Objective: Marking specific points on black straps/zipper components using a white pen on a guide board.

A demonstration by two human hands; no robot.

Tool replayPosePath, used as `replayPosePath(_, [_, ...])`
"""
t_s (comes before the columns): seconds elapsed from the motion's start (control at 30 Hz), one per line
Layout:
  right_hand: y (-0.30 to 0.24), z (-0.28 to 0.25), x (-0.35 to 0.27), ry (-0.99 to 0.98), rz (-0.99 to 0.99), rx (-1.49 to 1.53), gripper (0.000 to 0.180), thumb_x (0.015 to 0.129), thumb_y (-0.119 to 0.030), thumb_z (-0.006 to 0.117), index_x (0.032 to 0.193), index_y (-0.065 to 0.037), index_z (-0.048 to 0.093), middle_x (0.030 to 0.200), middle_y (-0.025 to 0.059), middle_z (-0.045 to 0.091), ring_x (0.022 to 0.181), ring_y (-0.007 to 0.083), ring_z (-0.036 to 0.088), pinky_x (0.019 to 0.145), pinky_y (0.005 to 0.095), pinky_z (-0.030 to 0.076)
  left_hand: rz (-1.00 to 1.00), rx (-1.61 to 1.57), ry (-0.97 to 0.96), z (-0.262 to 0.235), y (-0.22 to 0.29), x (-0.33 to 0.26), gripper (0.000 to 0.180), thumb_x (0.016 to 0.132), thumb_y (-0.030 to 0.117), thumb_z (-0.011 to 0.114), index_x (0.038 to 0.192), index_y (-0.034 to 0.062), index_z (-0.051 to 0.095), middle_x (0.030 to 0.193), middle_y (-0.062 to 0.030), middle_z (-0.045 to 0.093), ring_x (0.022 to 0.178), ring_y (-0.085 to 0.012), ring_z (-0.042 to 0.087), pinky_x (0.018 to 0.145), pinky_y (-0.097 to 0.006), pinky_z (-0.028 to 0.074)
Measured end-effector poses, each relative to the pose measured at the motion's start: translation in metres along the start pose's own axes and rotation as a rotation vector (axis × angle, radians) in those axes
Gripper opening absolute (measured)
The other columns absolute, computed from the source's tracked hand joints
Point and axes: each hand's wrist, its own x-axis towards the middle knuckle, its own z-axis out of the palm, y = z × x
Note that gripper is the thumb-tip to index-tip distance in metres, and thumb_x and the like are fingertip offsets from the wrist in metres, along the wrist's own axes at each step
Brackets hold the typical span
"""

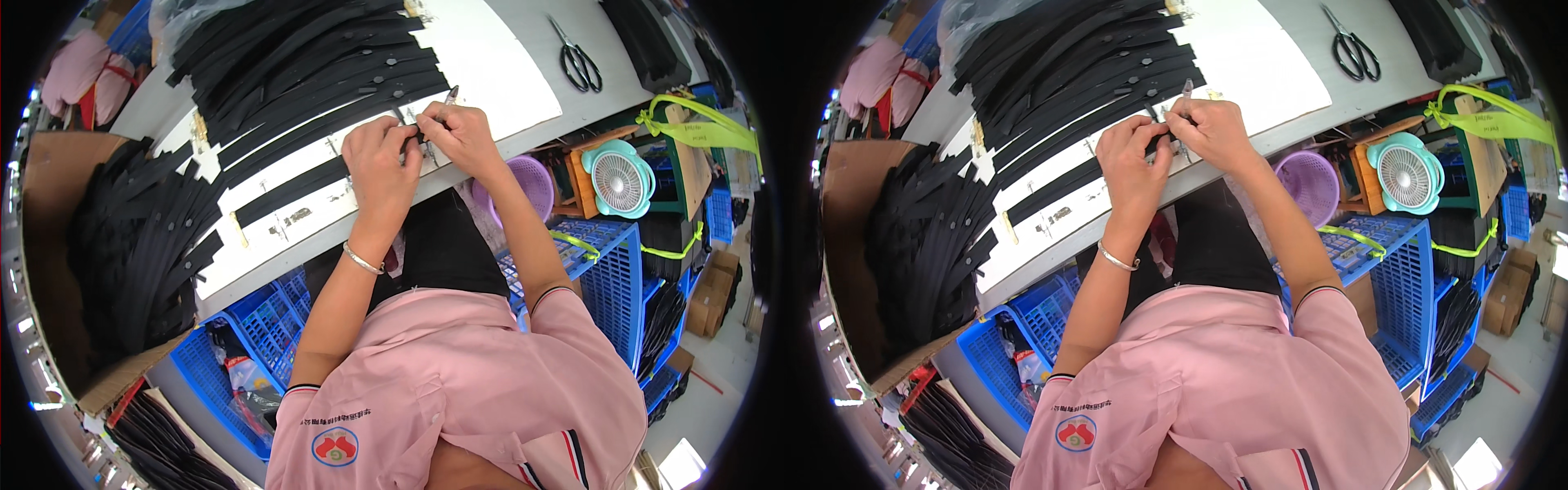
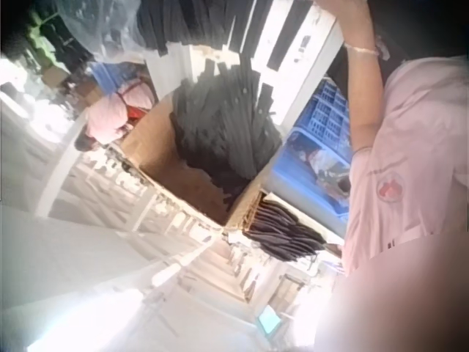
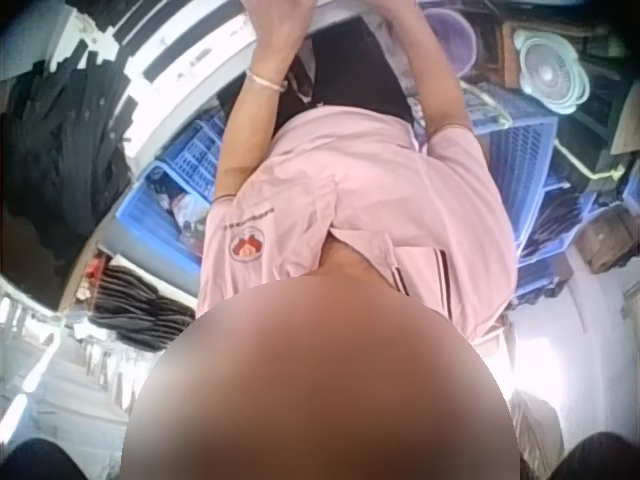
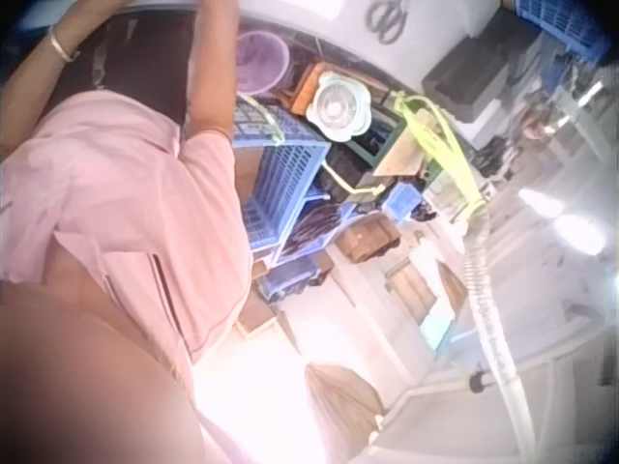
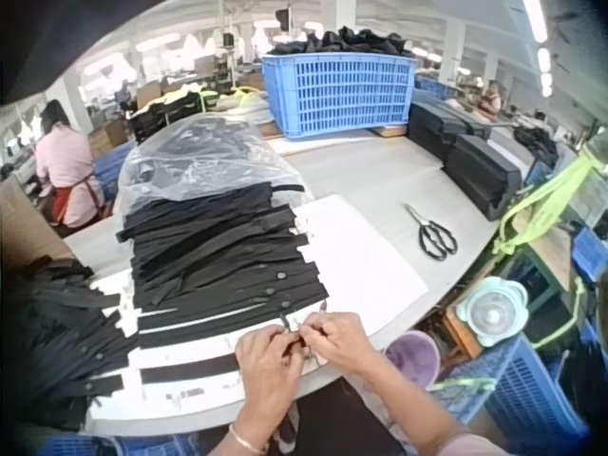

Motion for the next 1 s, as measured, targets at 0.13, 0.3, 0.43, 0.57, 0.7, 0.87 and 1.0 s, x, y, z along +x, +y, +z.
replayPosePath(0.13, [0.003,-0.005,-0.001,-0.057,0.058,0.062,0.021,0.094,-0.021,0.066,0.09,-0.002,0.073,0.072,0.009,0.07,0.062,0.0178,0.066,0.061,0.0302,0.051,0.029,0.082,-0.068,-0.011,-0.001,-0.007,0.037,0.084,0.013,0.076,0.121,0.0101,0.073,0.134,-0.0123,0.062,0.126,-0.0329,0.054,0.115,-0.053,0.031])
replayPosePath(0.3, [0.004,-0.008,-0.012,0.051,0.137,0.291,0.02,0.098,-0.013,0.065,0.088,0.003,0.071,0.072,0.0033,0.069,0.067,0.0074,0.062,0.062,0.0258,0.049,-0.047,0.119,-0.203,-0.042,-0.003,-0.035,0.044,0.094,0.022,0.071,0.135,0.0082,0.065,0.152,-0.0184,0.049,0.146,-0.039,0.037,0.118,-0.07,0.01])
replayPosePath(0.43, [0.004,-0.003,-0.015,0.163,0.131,0.379,0.016,0.1,-0.01,0.064,0.092,0.001,0.072,0.077,0.002,0.069,0.066,0.0057,0.057,0.061,0.0224,0.047,-0.002,0.057,-0.231,-0.04,-0.024,-0.011,0.039,0.097,0.025,0.068,0.131,0.006,0.066,0.153,-0.0236,0.046,0.149,-0.0421,0.034,0.118,-0.073,0.008])
replayPosePath(0.57, [0.008,0.0,-0.013,0.173,0.163,0.412,0.014,0.101,-0.01,0.064,0.096,-0.001,0.073,0.082,0.0021,0.07,0.068,0.0048,0.056,0.063,0.0202,0.046,-0.003,0.051,-0.242,-0.033,-0.061,0.034,0.039,0.098,0.025,0.067,0.131,0.0051,0.067,0.152,-0.0248,0.048,0.149,-0.0406,0.035,0.117,-0.075,0.008])
replayPosePath(0.7, [0.01,0.0,-0.01,0.162,0.19,0.413,0.014,0.102,-0.012,0.065,0.097,-0.001,0.073,0.084,0.0019,0.07,0.069,0.0049,0.057,0.064,0.02,0.045,-0.034,0.001,-0.264,-0.041,-0.076,0.036,0.04,0.099,0.024,0.065,0.135,0.0074,0.066,0.152,-0.023,0.05,0.15,-0.0393,0.035,0.122,-0.067,0.011])
replayPosePath(0.87, [0.003,-0.001,-0.009,0.168,0.212,0.405,0.014,0.102,-0.013,0.066,0.097,-0.001,0.072,0.084,0.002,0.07,0.07,0.005,0.058,0.065,0.0203,0.046,-0.038,0.168,-0.108,-0.108,-0.093,-0.009,0.047,0.088,-0.005,0.058,0.131,0.0109,0.068,0.146,-0.0139,0.059,0.146,-0.0347,0.043,0.126,-0.058,0.017])
replayPosePath(1.0, [0.002,0.001,-0.008,0.168,0.216,0.421,0.014,0.101,-0.012,0.066,0.096,0.0,0.072,0.083,0.0019,0.07,0.07,0.0054,0.057,0.065,0.0205,0.046,-0.123,0.612,0.022,-0.182,-0.137,-0.038,0.059,0.074,-0.01,0.059,0.13,0.0091,0.066,0.141,-0.0119,0.059,0.139,-0.0319,0.048,0.124,-0.059,0.02])
